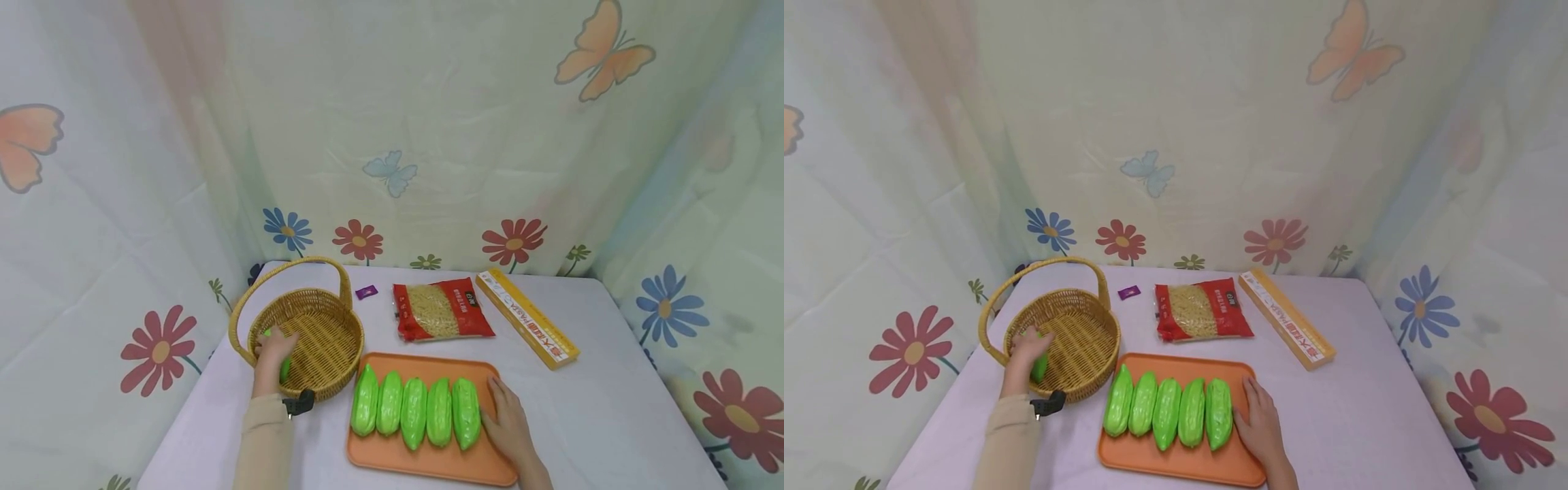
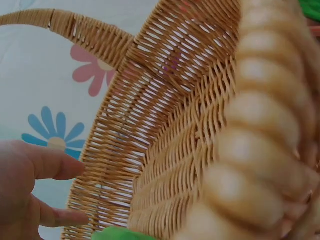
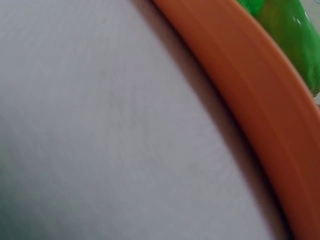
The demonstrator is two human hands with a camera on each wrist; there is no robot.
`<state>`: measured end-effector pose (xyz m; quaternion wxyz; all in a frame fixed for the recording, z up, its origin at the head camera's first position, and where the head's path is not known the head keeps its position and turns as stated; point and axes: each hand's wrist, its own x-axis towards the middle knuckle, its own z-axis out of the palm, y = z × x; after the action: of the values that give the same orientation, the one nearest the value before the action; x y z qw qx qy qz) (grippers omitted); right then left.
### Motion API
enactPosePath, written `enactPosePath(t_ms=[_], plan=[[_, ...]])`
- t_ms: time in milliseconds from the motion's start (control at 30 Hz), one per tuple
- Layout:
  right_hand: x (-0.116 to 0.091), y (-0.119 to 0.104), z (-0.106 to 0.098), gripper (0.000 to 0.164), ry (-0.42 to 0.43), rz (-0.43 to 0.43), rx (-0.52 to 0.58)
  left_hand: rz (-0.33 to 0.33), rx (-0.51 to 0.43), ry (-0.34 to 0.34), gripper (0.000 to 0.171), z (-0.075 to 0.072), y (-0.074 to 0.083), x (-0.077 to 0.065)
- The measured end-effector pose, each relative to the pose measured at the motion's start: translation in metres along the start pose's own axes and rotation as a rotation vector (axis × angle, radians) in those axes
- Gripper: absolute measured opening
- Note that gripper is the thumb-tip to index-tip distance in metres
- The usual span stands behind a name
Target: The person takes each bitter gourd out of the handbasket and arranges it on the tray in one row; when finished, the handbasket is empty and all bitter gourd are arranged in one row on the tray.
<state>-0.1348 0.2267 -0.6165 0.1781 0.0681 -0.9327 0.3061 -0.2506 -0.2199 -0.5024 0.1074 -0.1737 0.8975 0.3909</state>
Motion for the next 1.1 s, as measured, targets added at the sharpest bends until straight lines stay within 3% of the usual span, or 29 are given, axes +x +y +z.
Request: enactPosePath(t_ms=[333, 533, 1100], plan=[[-0.001, 0.000, 0.001, 0.062, -0.050, 0.044, 0.009, 0.019, -0.052, 0.007, 0.059, 0.006, -0.014, 0.013], [-0.002, 0.000, 0.001, 0.061, -0.007, 0.017, -0.002, 0.033, -0.081, 0.025, 0.051, 0.008, -0.015, 0.017], [0.000, 0.002, 0.001, 0.060, 0.016, -0.008, -0.013, 0.016, -0.081, 0.053, 0.069, 0.009, -0.015, 0.012]])
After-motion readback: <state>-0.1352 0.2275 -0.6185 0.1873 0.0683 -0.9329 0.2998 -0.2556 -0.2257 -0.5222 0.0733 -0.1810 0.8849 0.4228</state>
